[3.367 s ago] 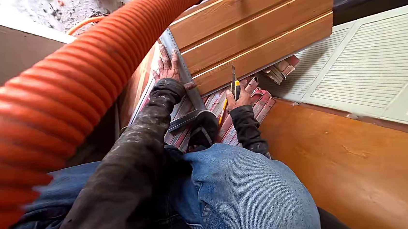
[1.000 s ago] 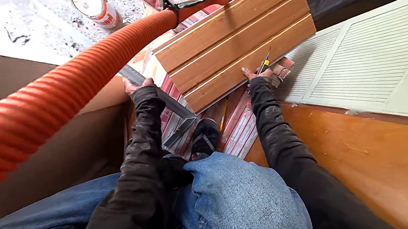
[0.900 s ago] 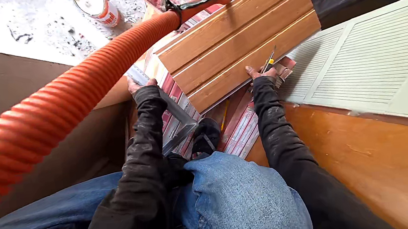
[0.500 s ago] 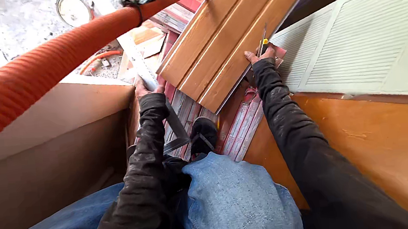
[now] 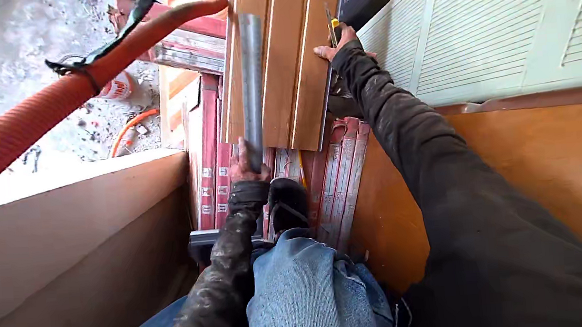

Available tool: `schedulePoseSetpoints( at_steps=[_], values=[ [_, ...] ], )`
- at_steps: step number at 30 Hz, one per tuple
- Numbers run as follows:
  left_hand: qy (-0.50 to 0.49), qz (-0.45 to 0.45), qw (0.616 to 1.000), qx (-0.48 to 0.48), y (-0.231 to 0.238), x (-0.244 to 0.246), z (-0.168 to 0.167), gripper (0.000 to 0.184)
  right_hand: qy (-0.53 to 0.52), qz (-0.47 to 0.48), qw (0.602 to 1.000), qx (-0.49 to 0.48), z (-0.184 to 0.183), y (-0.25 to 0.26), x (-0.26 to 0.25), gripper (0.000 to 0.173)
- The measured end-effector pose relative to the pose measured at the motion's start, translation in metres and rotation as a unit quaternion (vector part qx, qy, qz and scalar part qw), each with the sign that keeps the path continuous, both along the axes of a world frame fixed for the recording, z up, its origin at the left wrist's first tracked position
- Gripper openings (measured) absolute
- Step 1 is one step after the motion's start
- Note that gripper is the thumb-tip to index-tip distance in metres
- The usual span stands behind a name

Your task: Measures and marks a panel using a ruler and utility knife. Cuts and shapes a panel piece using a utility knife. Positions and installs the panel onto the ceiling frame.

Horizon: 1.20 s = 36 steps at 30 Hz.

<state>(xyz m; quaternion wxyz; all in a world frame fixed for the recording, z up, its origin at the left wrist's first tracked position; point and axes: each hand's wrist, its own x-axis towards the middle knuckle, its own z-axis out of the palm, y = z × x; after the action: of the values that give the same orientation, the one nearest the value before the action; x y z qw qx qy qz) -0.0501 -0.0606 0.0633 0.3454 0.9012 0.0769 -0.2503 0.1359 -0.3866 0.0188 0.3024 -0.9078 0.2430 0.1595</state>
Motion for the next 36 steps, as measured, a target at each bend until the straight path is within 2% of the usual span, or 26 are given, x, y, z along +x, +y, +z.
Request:
schedulePoseSetpoints(
  at_steps=[9,13,19,22,24,26,29,32,34,36],
  values=[
    [0.105,-0.070,0.992,0.022,-0.069,0.077,-0.009,0.098,0.024,-0.014,1.000,0.012,0.010,0.005,0.023,0.064],
    [0.160,-0.125,0.977,0.068,-0.078,0.099,-0.011,0.093,0.037,-0.028,0.999,0.004,0.011,0.014,0.036,0.066],
    [0.177,-0.143,0.961,0.157,-0.076,0.114,-0.006,0.090,0.055,-0.036,0.998,-0.002,0.004,0.022,0.048,0.069],
    [0.190,-0.166,0.948,0.193,-0.083,0.117,-0.008,0.094,0.027,-0.053,0.998,0.012,0.004,0.020,0.043,0.062],
    [0.186,-0.169,0.950,0.185,-0.082,0.118,-0.013,0.096,-0.007,-0.114,0.993,0.031,0.018,0.020,0.034,0.056],
    [0.178,-0.176,0.953,0.173,-0.078,0.117,-0.015,0.096,-0.028,-0.176,0.984,0.023,0.043,0.029,0.005,0.057],
    [0.164,-0.184,0.955,0.166,-0.074,0.116,-0.016,0.096,0.012,-0.155,0.988,0.010,0.073,0.070,-0.086,0.066],
    [0.157,-0.196,0.953,0.167,-0.073,0.116,-0.019,0.096,0.123,-0.090,0.987,0.048,0.045,0.120,-0.177,0.073],
    [0.151,-0.193,0.956,0.160,-0.071,0.115,-0.021,0.095,0.170,-0.073,0.982,0.042,0.014,0.146,-0.211,0.065],
    [0.141,-0.187,0.960,0.153,-0.068,0.113,-0.021,0.094,0.201,-0.073,0.976,0.050,0.004,0.158,-0.225,0.057]
  ],
)
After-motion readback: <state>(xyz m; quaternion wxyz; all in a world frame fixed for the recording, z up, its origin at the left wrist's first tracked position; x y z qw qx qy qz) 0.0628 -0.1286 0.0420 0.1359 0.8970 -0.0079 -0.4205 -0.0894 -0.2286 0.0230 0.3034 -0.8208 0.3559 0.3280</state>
